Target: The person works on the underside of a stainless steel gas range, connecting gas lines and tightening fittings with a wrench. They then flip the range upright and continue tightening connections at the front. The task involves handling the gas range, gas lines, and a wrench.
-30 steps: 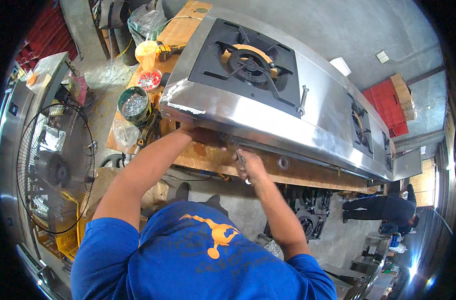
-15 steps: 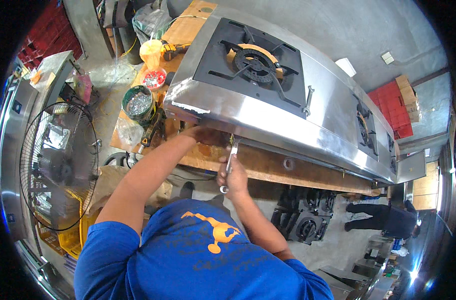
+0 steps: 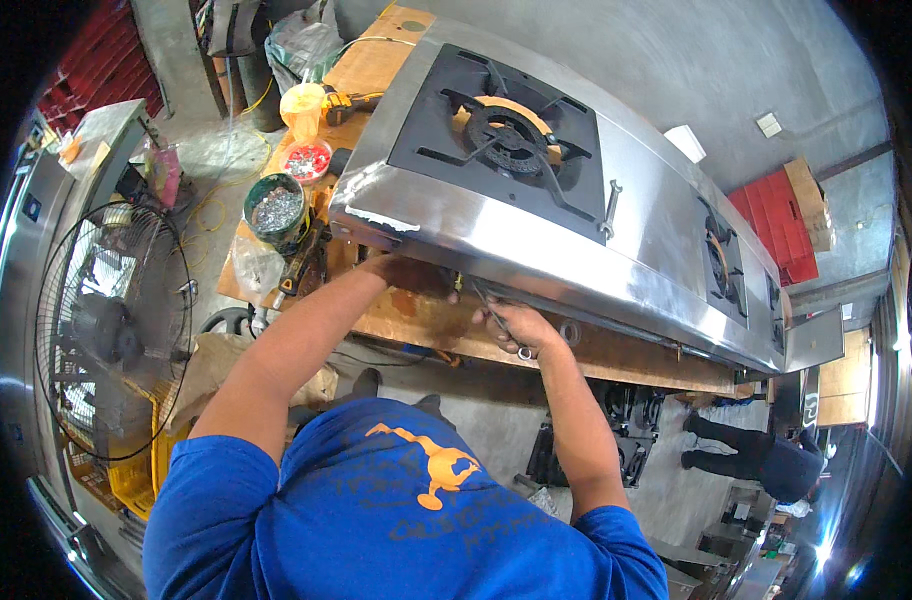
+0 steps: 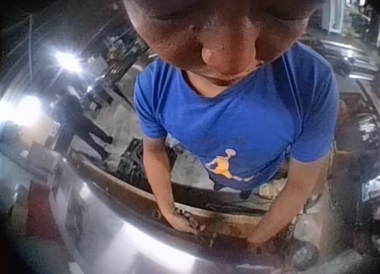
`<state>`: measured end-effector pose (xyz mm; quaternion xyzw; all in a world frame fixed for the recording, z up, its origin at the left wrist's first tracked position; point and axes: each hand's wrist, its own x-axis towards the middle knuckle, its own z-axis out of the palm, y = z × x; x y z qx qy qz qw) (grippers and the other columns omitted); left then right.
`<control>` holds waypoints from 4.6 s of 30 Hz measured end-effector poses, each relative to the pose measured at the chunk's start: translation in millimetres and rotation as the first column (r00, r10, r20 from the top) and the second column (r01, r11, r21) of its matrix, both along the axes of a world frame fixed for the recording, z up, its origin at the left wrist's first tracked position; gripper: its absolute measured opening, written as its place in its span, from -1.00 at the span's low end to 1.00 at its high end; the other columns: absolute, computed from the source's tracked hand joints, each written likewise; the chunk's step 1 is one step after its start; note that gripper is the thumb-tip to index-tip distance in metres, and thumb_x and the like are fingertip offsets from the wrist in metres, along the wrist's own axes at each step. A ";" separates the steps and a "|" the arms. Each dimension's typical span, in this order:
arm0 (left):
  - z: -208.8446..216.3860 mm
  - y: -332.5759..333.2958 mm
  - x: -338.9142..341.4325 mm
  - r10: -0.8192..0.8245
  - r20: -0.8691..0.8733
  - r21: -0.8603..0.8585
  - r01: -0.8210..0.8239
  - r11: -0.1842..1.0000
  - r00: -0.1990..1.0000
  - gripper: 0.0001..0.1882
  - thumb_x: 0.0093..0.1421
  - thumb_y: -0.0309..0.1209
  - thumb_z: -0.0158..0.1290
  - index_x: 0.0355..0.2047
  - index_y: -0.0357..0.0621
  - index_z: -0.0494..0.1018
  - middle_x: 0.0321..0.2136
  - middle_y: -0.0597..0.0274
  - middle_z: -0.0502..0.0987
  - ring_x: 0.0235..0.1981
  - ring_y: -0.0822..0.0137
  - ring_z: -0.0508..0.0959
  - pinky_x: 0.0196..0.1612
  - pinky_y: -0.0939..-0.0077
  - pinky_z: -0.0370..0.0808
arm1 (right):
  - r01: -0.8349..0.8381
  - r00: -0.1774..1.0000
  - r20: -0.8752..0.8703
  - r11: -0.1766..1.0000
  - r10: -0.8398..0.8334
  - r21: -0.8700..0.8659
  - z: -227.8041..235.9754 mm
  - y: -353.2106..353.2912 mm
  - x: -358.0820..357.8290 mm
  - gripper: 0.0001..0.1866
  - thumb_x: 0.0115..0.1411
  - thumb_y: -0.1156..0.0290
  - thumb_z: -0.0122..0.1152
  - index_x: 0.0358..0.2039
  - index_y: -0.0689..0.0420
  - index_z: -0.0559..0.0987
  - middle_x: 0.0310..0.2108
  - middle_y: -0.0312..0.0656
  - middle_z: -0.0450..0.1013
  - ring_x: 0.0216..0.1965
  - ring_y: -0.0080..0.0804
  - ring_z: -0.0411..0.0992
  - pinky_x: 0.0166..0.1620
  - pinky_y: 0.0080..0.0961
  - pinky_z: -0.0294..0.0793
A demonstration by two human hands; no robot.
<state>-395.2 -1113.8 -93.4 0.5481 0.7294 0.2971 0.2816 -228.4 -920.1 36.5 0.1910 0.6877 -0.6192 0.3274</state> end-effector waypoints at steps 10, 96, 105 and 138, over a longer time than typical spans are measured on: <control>12.6 -0.3 10.7 0.016 -0.354 0.003 -0.016 1.000 0.935 -0.49 0.20 -0.12 0.06 0.05 -0.13 0.25 -0.09 0.20 0.40 -0.08 0.28 0.37 0.07 0.26 0.41 | 0.049 0.999 -0.012 0.998 -0.050 -0.037 -3.1 5.3 0.2 -0.56 0.38 0.10 -0.19 -0.37 0.24 0.44 -0.81 -0.41 0.06 -0.86 -0.64 -0.02 -0.78 -0.65 -0.07; 55.2 -5.6 25.4 0.147 -0.072 -0.111 -0.154 0.982 0.986 -0.30 -0.07 0.12 0.17 -0.06 -0.15 0.42 -0.10 -0.07 0.46 -0.05 0.02 0.41 0.02 0.10 0.31 | 0.265 0.963 -0.020 0.961 -0.268 -0.075 -8.7 -11.0 26.5 -0.60 0.31 0.07 -0.06 -0.55 0.09 0.35 -0.80 -0.41 0.06 -0.83 -0.62 -0.02 -0.74 -0.61 -0.06; 35.4 1.4 14.6 0.053 -0.175 -0.216 -0.091 0.972 0.983 -0.39 0.15 0.04 0.05 0.04 -0.14 0.30 0.00 0.02 0.40 -0.04 0.14 0.37 0.12 0.16 0.27 | 0.582 0.794 -0.060 0.784 -0.605 -0.217 -34.1 -77.8 42.2 -0.59 0.27 -0.01 0.02 -0.47 0.09 0.39 -0.76 -0.38 0.11 -0.82 -0.59 0.03 -0.74 -0.57 -0.01; 147.2 501.9 239.8 0.350 -0.170 -0.393 -0.389 0.833 0.921 -0.29 0.22 0.09 -0.12 0.12 -0.31 0.29 0.04 -0.20 0.39 0.15 -0.13 0.31 0.20 0.19 0.22 | 0.832 0.530 -0.584 0.511 -0.615 0.217 -100.8 345.6 354.6 -0.74 0.23 0.26 -0.02 -0.18 0.17 0.42 -0.48 -0.05 0.43 -0.42 -0.14 0.43 -0.30 -0.28 0.38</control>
